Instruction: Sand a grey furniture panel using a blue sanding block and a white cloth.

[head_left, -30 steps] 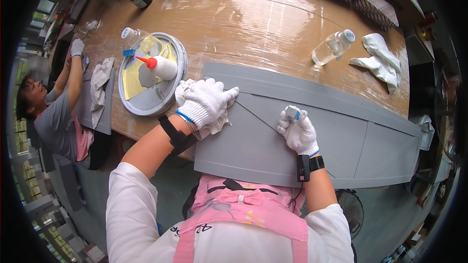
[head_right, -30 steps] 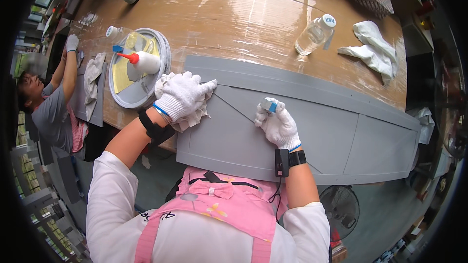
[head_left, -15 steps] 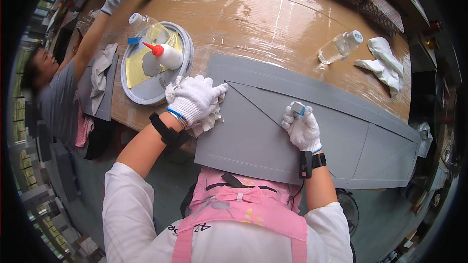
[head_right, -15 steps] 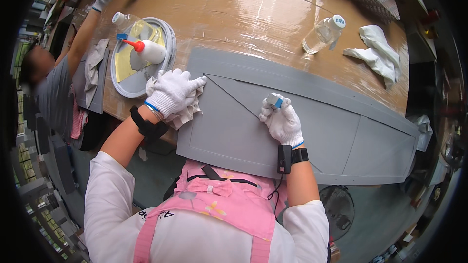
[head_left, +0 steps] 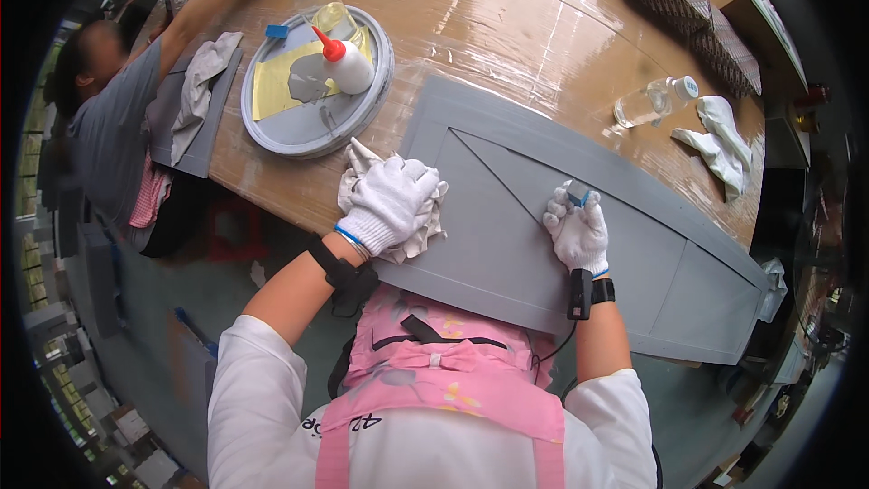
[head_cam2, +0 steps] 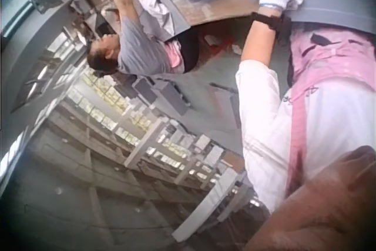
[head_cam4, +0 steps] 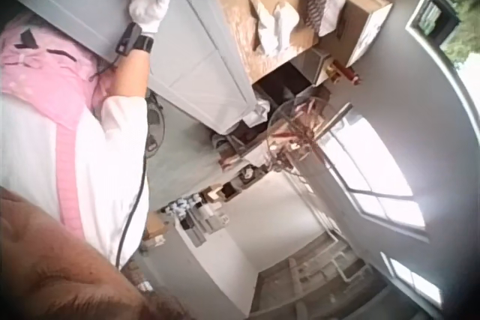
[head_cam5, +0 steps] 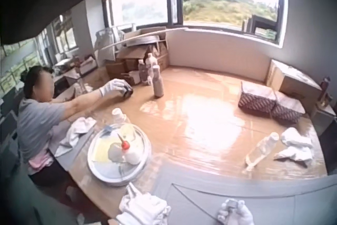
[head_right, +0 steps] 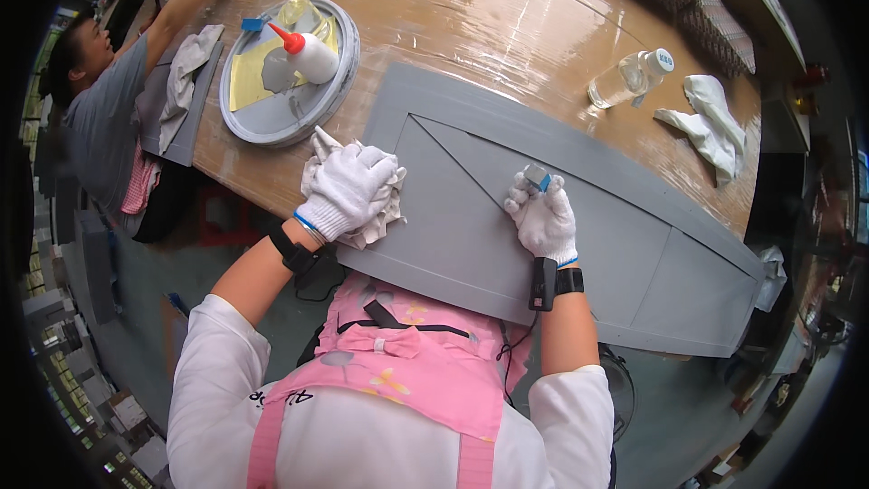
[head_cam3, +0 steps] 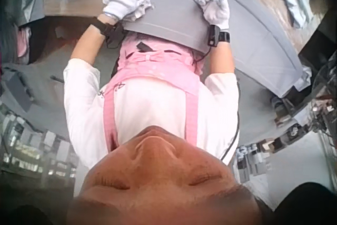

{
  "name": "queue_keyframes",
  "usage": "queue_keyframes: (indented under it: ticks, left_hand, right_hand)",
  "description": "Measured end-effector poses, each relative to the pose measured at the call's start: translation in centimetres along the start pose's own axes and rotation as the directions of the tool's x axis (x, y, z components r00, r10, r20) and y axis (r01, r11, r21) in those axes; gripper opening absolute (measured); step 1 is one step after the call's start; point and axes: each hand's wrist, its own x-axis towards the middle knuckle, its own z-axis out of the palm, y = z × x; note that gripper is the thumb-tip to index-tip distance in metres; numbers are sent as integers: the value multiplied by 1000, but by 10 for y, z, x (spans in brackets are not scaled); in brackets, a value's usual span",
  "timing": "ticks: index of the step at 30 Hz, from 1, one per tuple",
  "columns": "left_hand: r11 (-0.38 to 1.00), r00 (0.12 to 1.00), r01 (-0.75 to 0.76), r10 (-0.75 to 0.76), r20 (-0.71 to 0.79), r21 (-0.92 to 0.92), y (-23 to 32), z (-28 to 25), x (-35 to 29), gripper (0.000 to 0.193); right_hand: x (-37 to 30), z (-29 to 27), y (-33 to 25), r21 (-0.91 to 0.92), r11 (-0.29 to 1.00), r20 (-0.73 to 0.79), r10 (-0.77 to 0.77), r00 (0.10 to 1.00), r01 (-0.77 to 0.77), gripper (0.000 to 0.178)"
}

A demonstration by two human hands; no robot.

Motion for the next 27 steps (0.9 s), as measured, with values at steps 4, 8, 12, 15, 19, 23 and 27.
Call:
queue_keyframes:
  ticks: [4, 8, 12, 15, 19, 23, 27]
  left_hand:
    - [994, 995, -27, 37, 89, -106, 10, 8, -50, 27]
    - [894, 953, 222, -115, 280, -389, 1, -19, -94, 27]
    - [462, 899, 411, -347, 267, -786, -23, -18, -128, 28]
    - [266, 840, 427, -470, 270, -864, -11, -12, -134, 29]
    - [480, 813, 486, -554, 177, -730, 7, 3, -139, 30]
    - [614, 816, 528, -559, 150, -587, 24, 4, -135, 37]
    - [622, 807, 533, -578, 124, -573, 31, 13, -136, 39]
  right_hand:
    - [-2, -3, 3, 32, 999, 7, -31, 999, 31, 19]
    - [-2, 4, 0, -14, 999, -51, -33, 998, 32, 28]
    - [4, 35, -2, -130, 991, -83, -22, 996, 11, 38]
    - [11, 60, -1, -194, 980, -4, -38, 999, 36, 36]
    - [26, 91, 0, -531, 838, -9, -149, 989, 122, 32]
    - [40, 109, 14, -977, 91, 142, -407, 902, 195, 30]
    - [58, 100, 24, -795, -470, 547, -282, 788, 383, 40]
